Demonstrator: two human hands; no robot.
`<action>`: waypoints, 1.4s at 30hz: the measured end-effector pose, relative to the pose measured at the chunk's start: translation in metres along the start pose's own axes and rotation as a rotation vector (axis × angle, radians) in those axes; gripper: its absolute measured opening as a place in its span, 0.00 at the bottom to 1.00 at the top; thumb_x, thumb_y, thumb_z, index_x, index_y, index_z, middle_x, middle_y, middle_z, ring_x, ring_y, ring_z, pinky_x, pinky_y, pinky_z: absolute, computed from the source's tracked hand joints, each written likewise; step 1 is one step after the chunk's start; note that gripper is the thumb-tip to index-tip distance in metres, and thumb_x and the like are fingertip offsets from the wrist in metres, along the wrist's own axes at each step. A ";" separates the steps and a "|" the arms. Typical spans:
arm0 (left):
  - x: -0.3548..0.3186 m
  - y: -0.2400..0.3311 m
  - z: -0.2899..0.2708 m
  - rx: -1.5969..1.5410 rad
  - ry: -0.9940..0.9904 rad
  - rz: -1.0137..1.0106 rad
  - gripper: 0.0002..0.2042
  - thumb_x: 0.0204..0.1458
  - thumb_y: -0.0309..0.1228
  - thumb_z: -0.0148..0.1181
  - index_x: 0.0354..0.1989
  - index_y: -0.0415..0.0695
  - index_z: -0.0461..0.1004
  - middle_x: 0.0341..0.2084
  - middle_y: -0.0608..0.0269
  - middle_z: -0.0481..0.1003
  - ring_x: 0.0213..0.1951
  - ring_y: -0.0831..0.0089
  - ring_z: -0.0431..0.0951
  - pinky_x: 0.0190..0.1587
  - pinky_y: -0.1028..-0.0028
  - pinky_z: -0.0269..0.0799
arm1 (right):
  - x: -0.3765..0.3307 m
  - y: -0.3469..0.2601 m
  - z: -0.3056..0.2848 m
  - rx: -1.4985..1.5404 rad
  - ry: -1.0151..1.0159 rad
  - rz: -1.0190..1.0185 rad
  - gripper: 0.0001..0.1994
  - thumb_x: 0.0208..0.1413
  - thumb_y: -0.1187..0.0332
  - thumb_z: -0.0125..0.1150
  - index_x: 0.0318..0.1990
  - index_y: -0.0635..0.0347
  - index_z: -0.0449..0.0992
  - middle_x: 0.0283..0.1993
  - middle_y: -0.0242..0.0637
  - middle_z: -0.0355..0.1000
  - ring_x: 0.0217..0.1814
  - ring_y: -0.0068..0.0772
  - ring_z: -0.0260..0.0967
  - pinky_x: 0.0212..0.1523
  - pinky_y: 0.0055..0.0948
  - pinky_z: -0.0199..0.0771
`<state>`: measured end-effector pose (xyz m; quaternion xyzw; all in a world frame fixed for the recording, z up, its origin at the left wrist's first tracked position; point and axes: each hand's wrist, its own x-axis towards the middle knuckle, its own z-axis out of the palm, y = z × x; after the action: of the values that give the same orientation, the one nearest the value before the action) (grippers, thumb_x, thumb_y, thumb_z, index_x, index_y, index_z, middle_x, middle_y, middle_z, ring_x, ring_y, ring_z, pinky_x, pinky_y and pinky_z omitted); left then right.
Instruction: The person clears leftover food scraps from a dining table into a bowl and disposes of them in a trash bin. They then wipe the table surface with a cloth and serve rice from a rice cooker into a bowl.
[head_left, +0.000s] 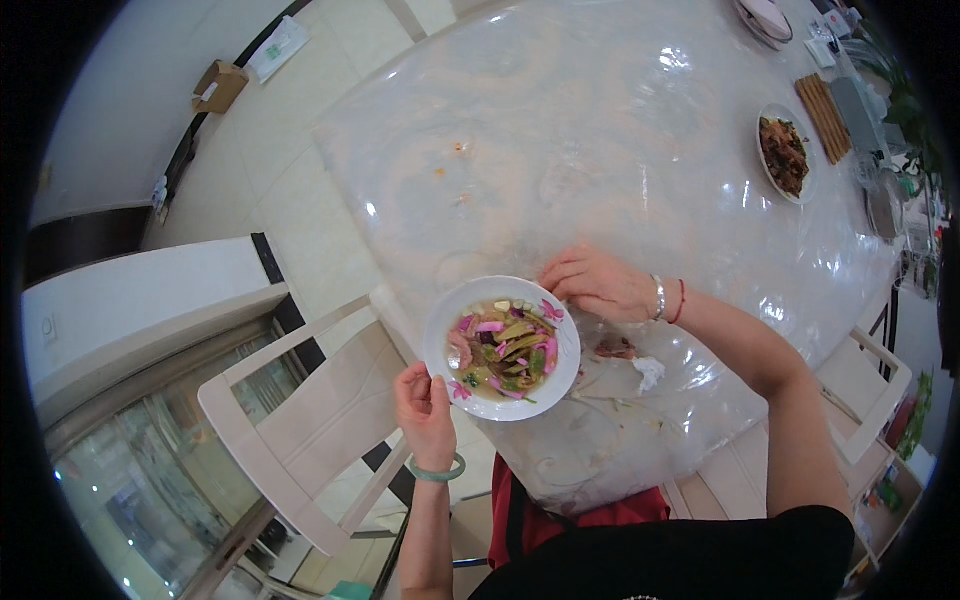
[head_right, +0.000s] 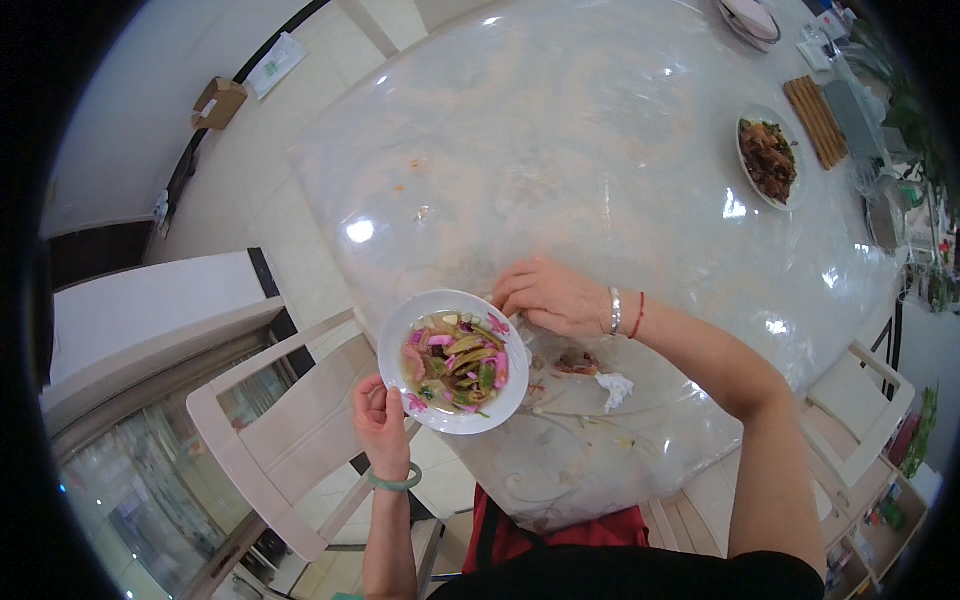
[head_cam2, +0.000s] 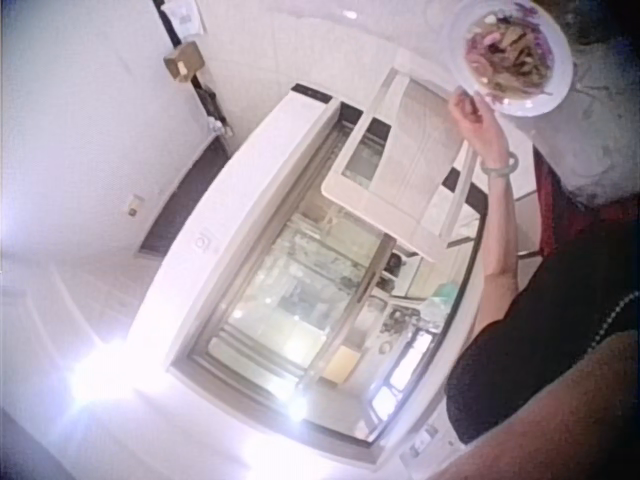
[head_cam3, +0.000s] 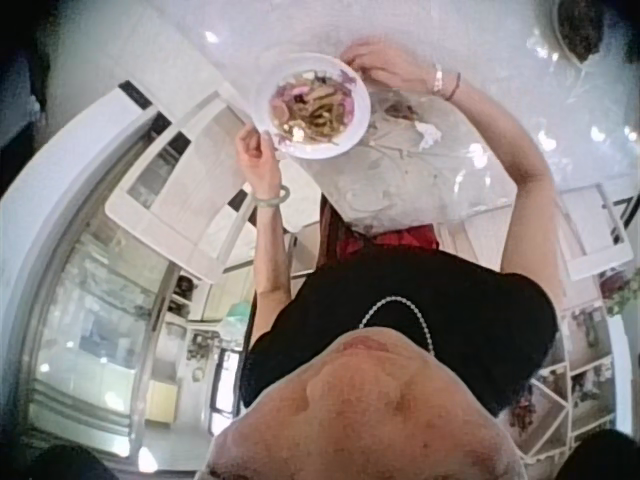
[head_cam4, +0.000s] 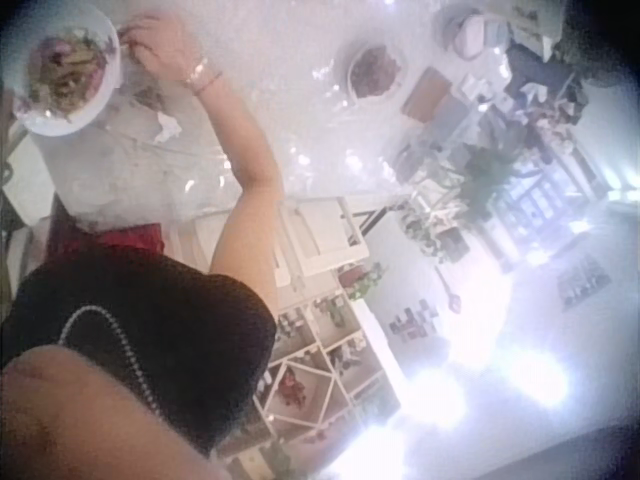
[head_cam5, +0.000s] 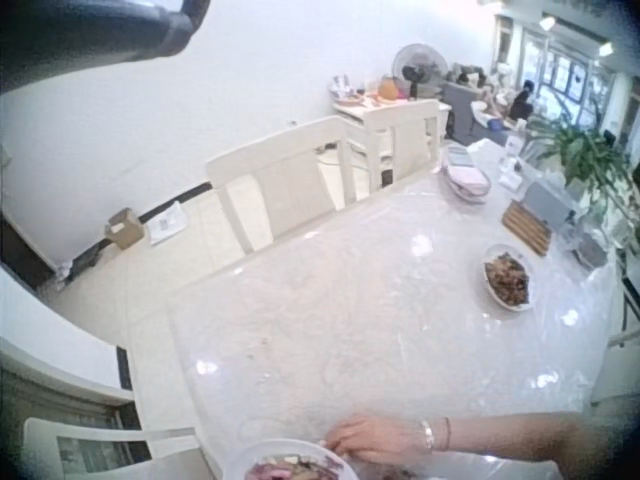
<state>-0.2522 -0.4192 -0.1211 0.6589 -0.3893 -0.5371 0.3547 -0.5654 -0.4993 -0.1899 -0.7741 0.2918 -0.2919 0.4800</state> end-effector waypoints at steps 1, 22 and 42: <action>0.001 0.001 0.001 0.000 -0.002 0.004 0.11 0.59 0.19 0.48 0.50 0.37 0.62 0.43 0.55 0.75 0.44 0.76 0.74 0.46 0.77 0.70 | 0.000 0.002 -0.004 0.084 -0.021 0.015 0.13 0.47 0.77 0.47 0.40 0.59 0.75 0.52 0.37 0.71 0.59 0.41 0.62 0.63 0.38 0.58; -0.002 -0.012 -0.002 -0.024 0.006 -0.064 0.12 0.59 0.19 0.48 0.51 0.38 0.62 0.44 0.56 0.74 0.45 0.78 0.73 0.46 0.78 0.69 | 0.172 0.103 -0.038 -0.550 0.231 0.006 0.20 0.48 0.75 0.48 0.50 0.51 0.75 0.61 0.25 0.66 0.68 0.33 0.55 0.65 0.38 0.55; 0.004 0.005 -0.002 0.046 -0.039 -0.111 0.11 0.59 0.19 0.48 0.50 0.37 0.63 0.44 0.55 0.74 0.46 0.76 0.74 0.48 0.77 0.69 | 0.006 0.014 0.033 -0.186 -0.215 -0.053 0.14 0.50 0.66 0.56 0.45 0.56 0.78 0.56 0.31 0.70 0.64 0.32 0.60 0.61 0.38 0.57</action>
<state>-0.2501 -0.4251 -0.1176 0.6771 -0.3712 -0.5594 0.3015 -0.5403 -0.4899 -0.2139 -0.8496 0.2440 -0.1916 0.4266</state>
